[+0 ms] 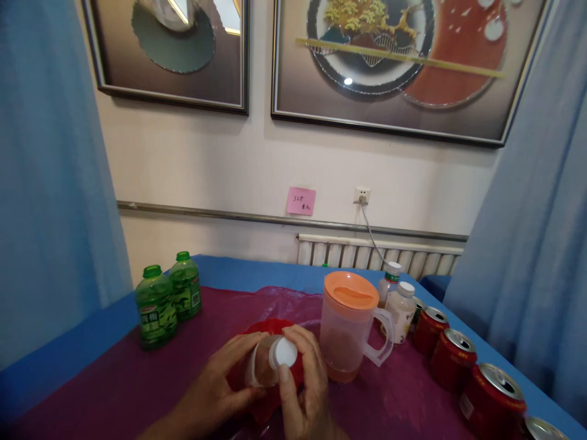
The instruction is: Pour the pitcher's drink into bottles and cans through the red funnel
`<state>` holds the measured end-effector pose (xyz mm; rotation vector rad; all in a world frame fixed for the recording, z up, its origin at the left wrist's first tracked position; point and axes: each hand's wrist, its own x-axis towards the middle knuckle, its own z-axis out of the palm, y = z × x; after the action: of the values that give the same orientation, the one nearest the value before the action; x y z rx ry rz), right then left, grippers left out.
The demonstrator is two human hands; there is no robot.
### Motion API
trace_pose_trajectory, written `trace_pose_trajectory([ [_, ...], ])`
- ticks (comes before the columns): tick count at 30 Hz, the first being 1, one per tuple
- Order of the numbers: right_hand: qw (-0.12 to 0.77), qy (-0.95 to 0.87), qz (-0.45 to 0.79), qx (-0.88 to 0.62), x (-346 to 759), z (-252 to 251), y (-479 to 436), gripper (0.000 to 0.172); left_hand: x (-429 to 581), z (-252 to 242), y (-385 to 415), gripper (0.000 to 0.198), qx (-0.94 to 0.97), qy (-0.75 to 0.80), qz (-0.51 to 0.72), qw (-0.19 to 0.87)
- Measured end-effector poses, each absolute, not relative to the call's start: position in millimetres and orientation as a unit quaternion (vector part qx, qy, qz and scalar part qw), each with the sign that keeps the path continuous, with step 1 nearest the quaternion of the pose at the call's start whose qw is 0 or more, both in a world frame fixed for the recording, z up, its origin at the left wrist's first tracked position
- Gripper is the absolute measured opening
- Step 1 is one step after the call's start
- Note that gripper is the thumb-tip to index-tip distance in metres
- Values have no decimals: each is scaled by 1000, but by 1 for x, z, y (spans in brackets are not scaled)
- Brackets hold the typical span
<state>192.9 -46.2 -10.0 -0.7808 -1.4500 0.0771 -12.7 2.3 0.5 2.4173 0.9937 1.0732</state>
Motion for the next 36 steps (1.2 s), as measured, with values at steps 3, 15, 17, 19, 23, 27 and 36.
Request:
trace_pose_trajectory([
  [3,665,-668,28,-334,196,-12,-42,39,-10,7,-1,66,845,345,374,163],
  [15,688,-636,134,-324,193,-21,-35,48,-9,14,-4,64,843,353,367,174],
  [17,670,-652,110,-336,196,-24,-36,52,-10,12,-3,65,840,354,373,171],
  [19,651,-669,72,-351,199,-25,-36,50,-10,9,-1,66,838,353,381,167],
  [23,638,-683,44,-352,198,-22,-36,44,-11,6,1,66,836,353,388,162],
  [27,670,-655,78,-341,193,-14,-36,38,-10,8,-1,66,839,352,382,162],
  [36,639,-672,64,-369,196,-23,-38,50,-11,7,0,66,839,346,383,172],
])
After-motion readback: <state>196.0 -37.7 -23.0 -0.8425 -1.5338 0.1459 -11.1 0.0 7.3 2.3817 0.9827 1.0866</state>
